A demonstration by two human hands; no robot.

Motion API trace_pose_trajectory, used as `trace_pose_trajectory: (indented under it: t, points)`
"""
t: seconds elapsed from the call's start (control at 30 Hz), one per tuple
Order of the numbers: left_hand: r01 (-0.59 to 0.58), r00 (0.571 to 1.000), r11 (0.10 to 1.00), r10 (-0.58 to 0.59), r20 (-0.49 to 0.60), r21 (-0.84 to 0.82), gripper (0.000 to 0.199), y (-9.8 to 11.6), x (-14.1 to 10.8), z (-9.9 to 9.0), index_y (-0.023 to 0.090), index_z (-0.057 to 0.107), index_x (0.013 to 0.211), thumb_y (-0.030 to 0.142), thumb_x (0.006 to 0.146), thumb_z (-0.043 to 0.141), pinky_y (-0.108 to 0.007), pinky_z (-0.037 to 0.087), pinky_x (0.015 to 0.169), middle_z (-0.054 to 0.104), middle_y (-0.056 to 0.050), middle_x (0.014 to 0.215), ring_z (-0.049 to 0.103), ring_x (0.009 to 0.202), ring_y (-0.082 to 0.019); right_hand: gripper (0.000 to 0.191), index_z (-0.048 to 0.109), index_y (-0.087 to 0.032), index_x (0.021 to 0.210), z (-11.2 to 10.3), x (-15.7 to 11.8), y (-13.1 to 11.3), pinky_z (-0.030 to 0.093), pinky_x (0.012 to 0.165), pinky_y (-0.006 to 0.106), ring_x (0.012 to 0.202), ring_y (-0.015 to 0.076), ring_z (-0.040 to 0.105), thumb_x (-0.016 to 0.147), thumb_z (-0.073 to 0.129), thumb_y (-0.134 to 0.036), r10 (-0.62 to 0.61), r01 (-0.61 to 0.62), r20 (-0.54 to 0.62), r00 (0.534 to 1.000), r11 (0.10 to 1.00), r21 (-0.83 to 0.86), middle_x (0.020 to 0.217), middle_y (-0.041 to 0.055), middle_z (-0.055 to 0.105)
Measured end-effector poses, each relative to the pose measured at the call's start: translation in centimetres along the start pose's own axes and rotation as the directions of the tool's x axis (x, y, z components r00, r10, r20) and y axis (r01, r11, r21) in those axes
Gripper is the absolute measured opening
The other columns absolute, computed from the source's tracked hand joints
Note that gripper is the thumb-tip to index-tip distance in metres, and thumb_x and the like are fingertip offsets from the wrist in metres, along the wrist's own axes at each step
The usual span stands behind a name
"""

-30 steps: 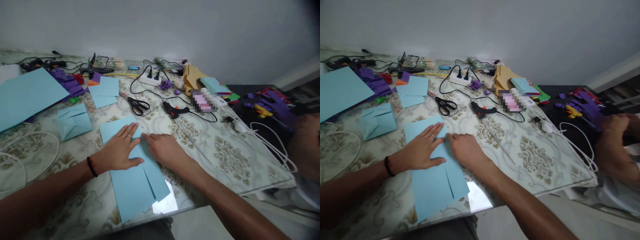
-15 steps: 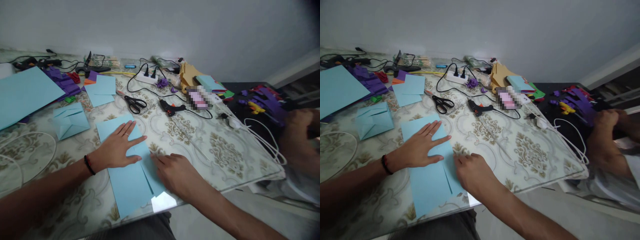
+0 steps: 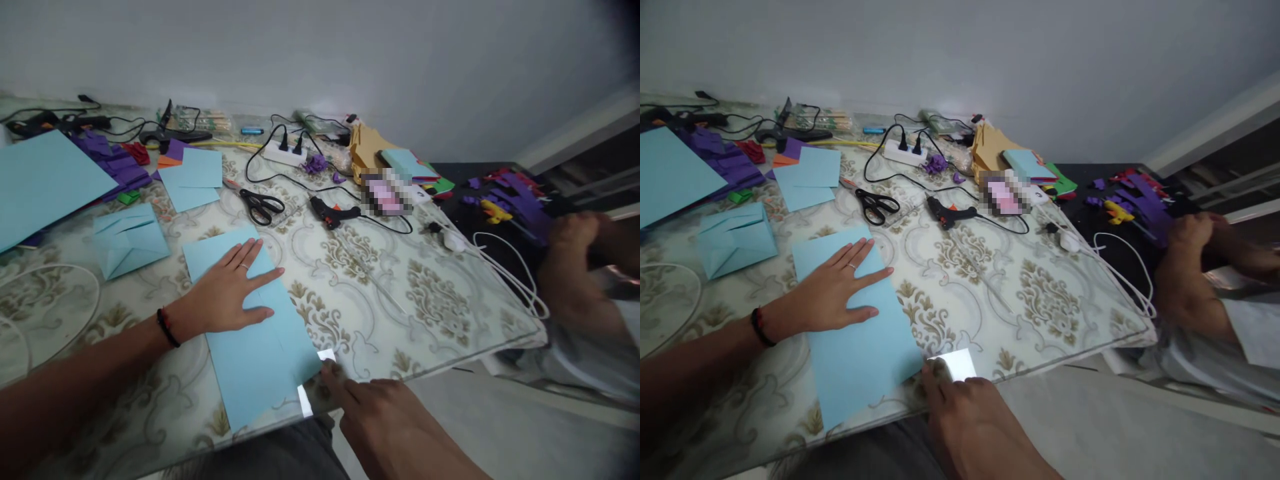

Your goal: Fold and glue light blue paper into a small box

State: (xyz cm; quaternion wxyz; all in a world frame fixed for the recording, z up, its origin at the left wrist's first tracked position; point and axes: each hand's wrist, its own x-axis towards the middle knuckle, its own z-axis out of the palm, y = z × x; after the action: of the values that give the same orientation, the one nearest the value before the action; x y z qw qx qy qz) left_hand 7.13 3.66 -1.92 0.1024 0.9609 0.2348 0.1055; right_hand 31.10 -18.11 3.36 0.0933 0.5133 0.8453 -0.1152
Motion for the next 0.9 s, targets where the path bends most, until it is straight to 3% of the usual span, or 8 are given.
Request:
trace_pose_trajectory:
  t: [0.13,0.27,0.4,0.5,0.57,0.67,0.8,0.9]
  points:
    - [0.014,1.000,1.000,-0.014,0.004,0.023,0.069,-0.1,0.0,0.0,0.030,0.053,0.157,0.060,0.096,0.067,-0.065,0.025,0.128,0.021,-0.017,0.177,0.018,0.162,-0.048,0.033,0.075,-0.019,0.110,-1.3,1.0,1.5,0.058,0.063,0.039,0.071,0.0263,0.074,0.089,0.053,-0.007,0.109,-0.092,-0.061,0.992,0.968,0.235,0.085,0.0053,0.077]
    - [-0.017,1.000,0.997,0.015,0.021,0.080,0.057,-0.2,0.5,-1.2,0.021,0.066,0.140,0.057,0.096,0.068,-0.072,0.020,0.127,0.043,-0.023,0.164,0.025,0.159,-0.048,0.033,0.070,-0.014,0.128,-1.6,5.2,1.6,0.063,0.082,0.044,0.096,0.0288,0.074,0.102,0.050,-0.015,0.293,-0.225,-0.185,0.938,0.921,0.317,0.111,0.0144,0.075]
    - [-0.062,0.996,0.993,0.054,0.071,0.105,0.046,0.2,1.4,-3.1,0.016,0.069,0.121,0.051,0.092,0.076,-0.068,0.032,0.121,0.056,-0.022,0.151,0.043,0.148,-0.046,0.057,0.061,-0.005,0.143,-1.7,9.1,0.0,0.059,0.099,0.053,0.121,0.0404,0.066,0.091,0.078,-0.023,0.341,-0.301,-0.130,0.931,0.919,0.253,0.133,0.0238,0.068]
    - [-0.082,0.986,0.994,0.070,0.148,0.072,0.046,0.5,1.5,-4.1,0.014,0.066,0.125,0.041,0.091,0.080,-0.054,0.048,0.109,0.064,-0.020,0.140,0.059,0.130,-0.039,0.071,0.054,-0.008,0.152,-2.3,10.1,-0.2,0.059,0.099,0.048,0.121,0.0374,0.067,0.087,0.082,-0.016,0.370,-0.337,-0.055,0.927,0.891,0.304,0.138,0.0231,0.067]
    - [-0.068,0.984,0.996,0.057,0.170,0.057,0.045,0.3,1.1,-4.4,0.016,0.064,0.132,0.034,0.093,0.078,-0.050,0.049,0.105,0.069,-0.016,0.132,0.063,0.123,-0.035,0.065,0.058,-0.012,0.149,-2.8,10.2,0.7,0.059,0.093,0.046,0.113,0.0355,0.071,0.088,0.081,-0.017,0.380,-0.358,0.008,0.925,0.864,0.353,0.131,0.0199,0.071]
    - [0.031,0.983,0.999,-0.036,0.180,0.028,0.020,0.0,-0.2,-5.0,0.021,0.072,0.119,0.024,0.101,0.064,-0.043,0.051,0.097,0.077,-0.009,0.114,0.070,0.110,-0.030,0.033,0.073,-0.017,0.125,-3.7,10.7,2.7,0.055,0.091,0.045,0.105,0.0333,0.073,0.092,0.077,-0.019,0.301,-0.287,0.022,0.953,0.883,0.370,0.113,0.0132,0.077]
    - [0.214,0.967,0.976,-0.206,0.149,-0.043,0.020,0.3,-2.3,-6.2,0.024,0.076,0.096,0.021,0.101,0.057,-0.030,0.051,0.080,0.080,-0.003,0.091,0.074,0.089,-0.022,0.016,0.076,-0.016,0.111,-4.8,13.1,3.9,0.050,0.095,0.041,0.106,0.0290,0.070,0.096,0.072,-0.018,0.173,-0.098,-0.180,0.968,0.926,0.364,0.107,0.0122,0.077]
    - [0.320,0.945,0.941,-0.308,0.110,-0.113,0.019,1.1,-3.6,-6.8,0.024,0.077,0.092,0.020,0.099,0.059,-0.027,0.047,0.071,0.081,-0.001,0.087,0.074,0.079,-0.019,0.010,0.076,-0.017,0.102,-5.3,15.7,3.1,0.050,0.093,0.036,0.100,0.0238,0.070,0.099,0.067,-0.017,-0.010,0.155,-0.313,0.950,0.885,0.440,0.101,0.0087,0.077]
